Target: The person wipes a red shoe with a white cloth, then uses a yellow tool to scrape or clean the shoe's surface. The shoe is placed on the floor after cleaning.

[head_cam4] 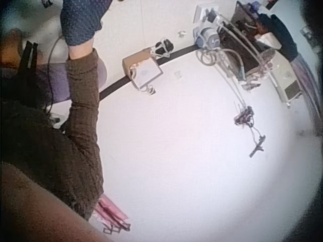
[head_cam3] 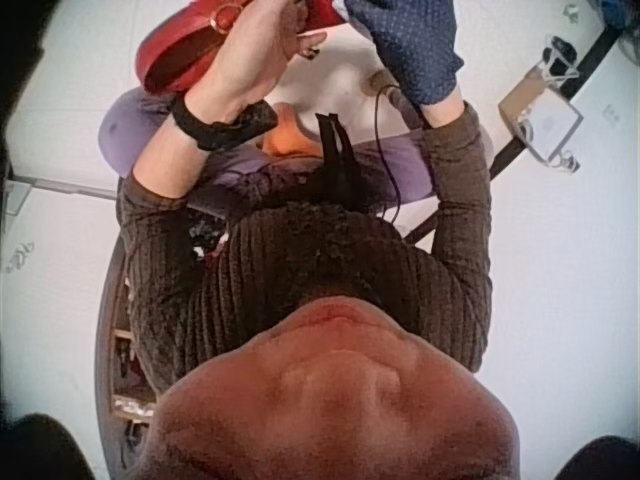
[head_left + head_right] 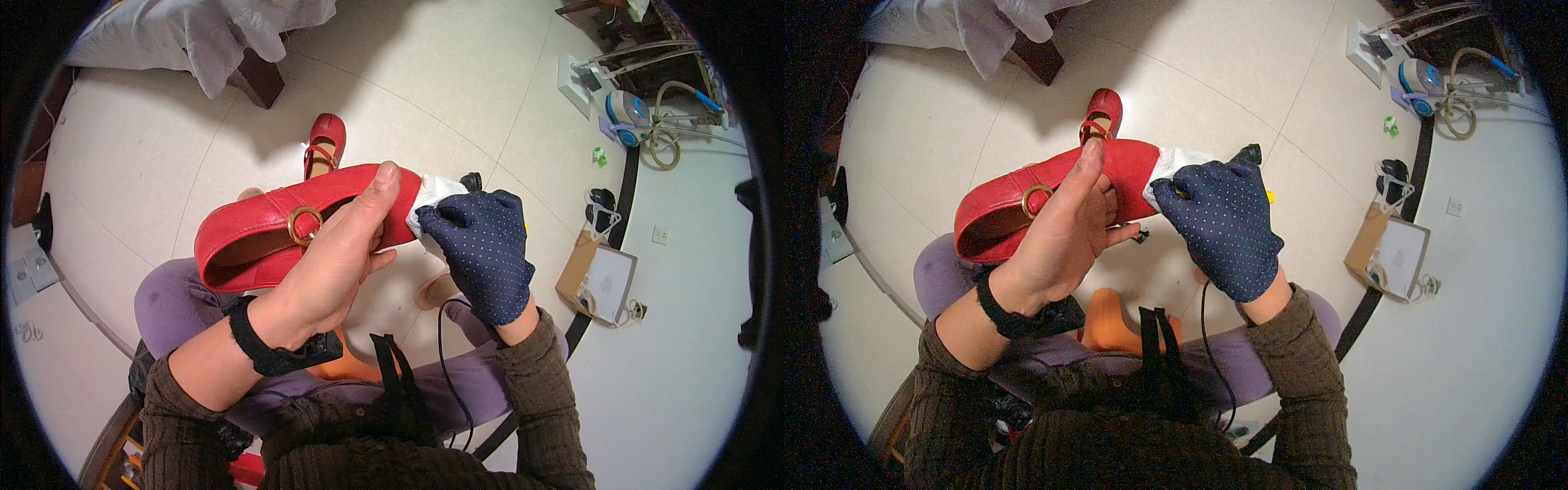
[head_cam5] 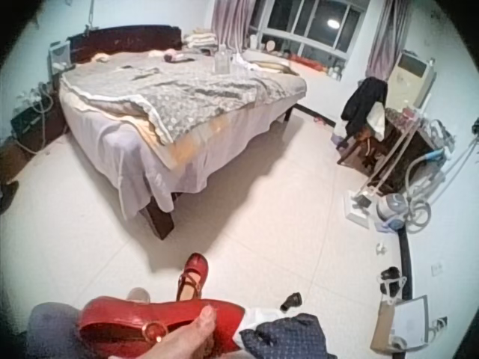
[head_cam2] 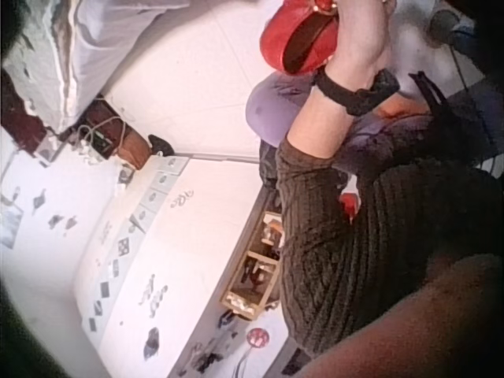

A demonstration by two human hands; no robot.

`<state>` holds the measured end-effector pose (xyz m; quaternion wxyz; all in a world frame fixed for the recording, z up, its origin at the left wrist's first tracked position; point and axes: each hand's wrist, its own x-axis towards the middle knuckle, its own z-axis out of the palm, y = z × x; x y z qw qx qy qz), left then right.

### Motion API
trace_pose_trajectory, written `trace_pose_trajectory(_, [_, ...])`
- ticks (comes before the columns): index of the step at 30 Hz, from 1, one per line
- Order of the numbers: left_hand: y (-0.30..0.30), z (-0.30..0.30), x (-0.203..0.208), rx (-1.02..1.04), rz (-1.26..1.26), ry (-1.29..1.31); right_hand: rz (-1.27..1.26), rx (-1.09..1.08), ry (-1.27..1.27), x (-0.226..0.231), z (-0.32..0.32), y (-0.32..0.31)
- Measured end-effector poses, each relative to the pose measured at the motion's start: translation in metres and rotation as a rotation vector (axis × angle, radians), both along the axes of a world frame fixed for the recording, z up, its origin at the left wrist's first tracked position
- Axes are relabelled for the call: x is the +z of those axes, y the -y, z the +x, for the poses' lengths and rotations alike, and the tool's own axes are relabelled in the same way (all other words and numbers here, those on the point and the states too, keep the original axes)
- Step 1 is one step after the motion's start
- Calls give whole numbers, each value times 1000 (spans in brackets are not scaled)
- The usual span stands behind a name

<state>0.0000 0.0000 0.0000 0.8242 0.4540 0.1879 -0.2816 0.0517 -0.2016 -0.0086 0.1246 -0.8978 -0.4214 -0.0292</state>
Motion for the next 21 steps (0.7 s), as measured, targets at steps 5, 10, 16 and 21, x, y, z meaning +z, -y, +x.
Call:
trace_pose_trajectory(5, [0,2,1,26,14,18,-85,-20,7,0,4,3])
trace_pose_trajectory(10, [-4,4,-3,-1,-11,20,-79,-55,-49,1,5,4])
trace_pose_trajectory(16, [-1,4,-2,-10,25,14,1,-27,52,-5,1,0])
trace_pose_trajectory(21, [-3,4,1,27,-32,37,-26,-38,46,-2,3,8])
